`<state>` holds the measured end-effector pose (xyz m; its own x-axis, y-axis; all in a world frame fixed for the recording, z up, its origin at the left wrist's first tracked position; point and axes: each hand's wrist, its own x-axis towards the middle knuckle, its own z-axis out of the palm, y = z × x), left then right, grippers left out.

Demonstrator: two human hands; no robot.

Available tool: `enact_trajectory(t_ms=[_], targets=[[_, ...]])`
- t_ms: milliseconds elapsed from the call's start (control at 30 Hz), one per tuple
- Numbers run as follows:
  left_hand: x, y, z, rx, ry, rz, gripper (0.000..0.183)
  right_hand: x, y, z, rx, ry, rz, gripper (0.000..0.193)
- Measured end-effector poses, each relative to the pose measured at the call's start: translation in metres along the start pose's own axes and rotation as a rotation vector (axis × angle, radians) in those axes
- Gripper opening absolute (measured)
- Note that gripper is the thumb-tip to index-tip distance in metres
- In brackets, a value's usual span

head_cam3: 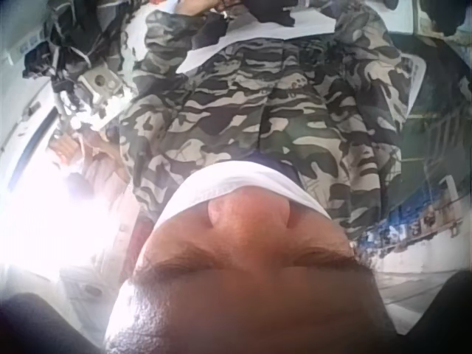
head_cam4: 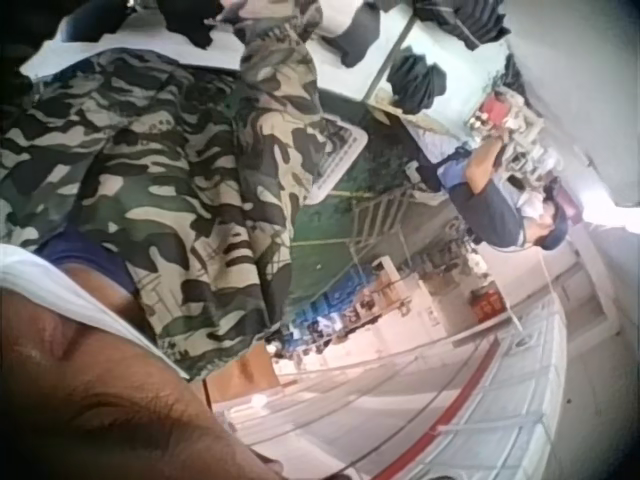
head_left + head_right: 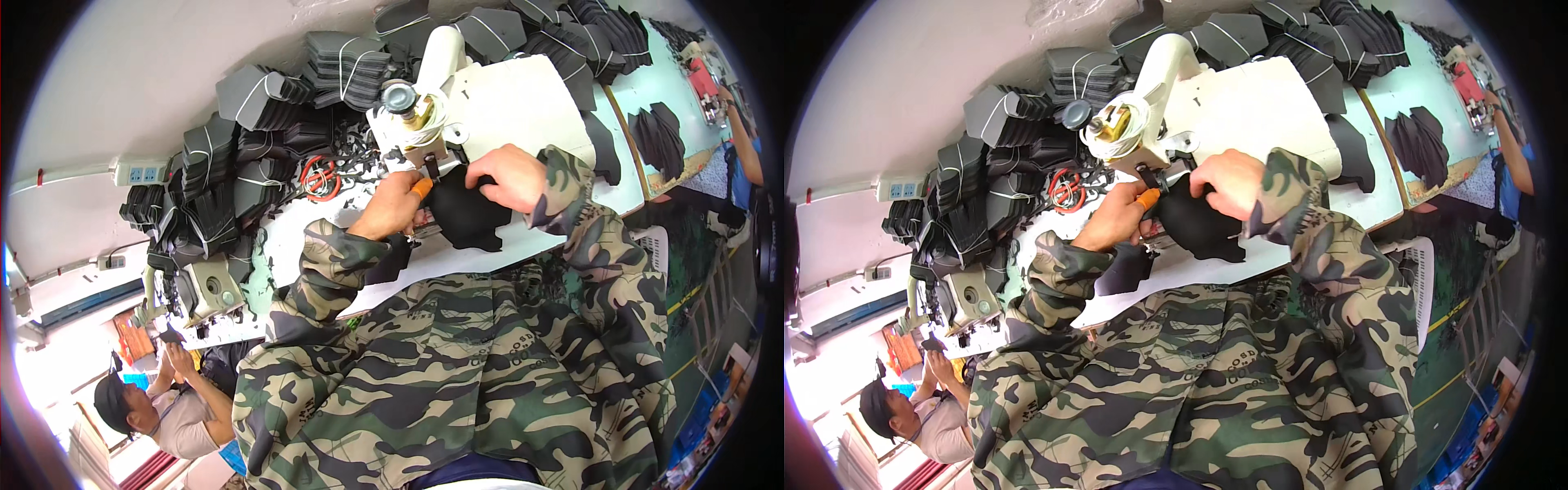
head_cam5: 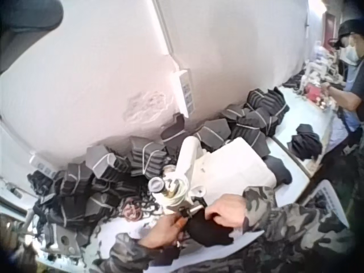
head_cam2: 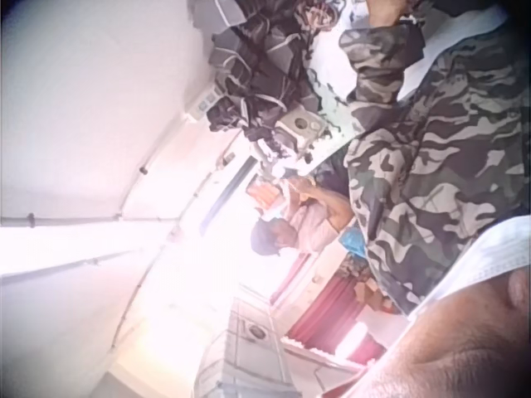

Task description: Skiving the edges of leather shoe components using a skiving machine to thin the material for subsequent assembly.

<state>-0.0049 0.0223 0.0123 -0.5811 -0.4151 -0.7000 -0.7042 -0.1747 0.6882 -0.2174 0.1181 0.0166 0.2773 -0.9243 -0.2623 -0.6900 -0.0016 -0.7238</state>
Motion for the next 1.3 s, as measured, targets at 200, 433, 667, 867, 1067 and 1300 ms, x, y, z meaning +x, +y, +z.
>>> enact_trajectory(t_ms=[200,433,667,867,1067,1300], targets=[[-0.008,0.023,0.009,0.095,0.037,0.027,0.025,-0.010,-0.004,-0.021,0.008,0.001,-0.049,0.028],[-0.037,-0.012,-0.007,0.080,-0.027,0.058,0.031,-0.033,-0.030,0.045,0.798,0.125,0.167,0.022],[-0.016,-0.036,-0.035,-0.225,-0.294,-0.106,0.023,-0.022,-0.065,0.105,0.493,0.202,0.121,0.035],[0.022,-0.028,-0.058,-0.006,-0.202,-0.097,0.025,0.000,-0.087,0.102,0.740,0.141,0.068,0.054],[0.029,-0.038,-0.072,0.058,-0.354,0.217,0.024,0.003,-0.090,0.107,0.802,0.138,0.038,0.057],[0.050,-0.038,-0.048,0.164,-0.281,0.290,0.026,-0.013,-0.077,0.104,0.837,0.238,0.146,0.062]])
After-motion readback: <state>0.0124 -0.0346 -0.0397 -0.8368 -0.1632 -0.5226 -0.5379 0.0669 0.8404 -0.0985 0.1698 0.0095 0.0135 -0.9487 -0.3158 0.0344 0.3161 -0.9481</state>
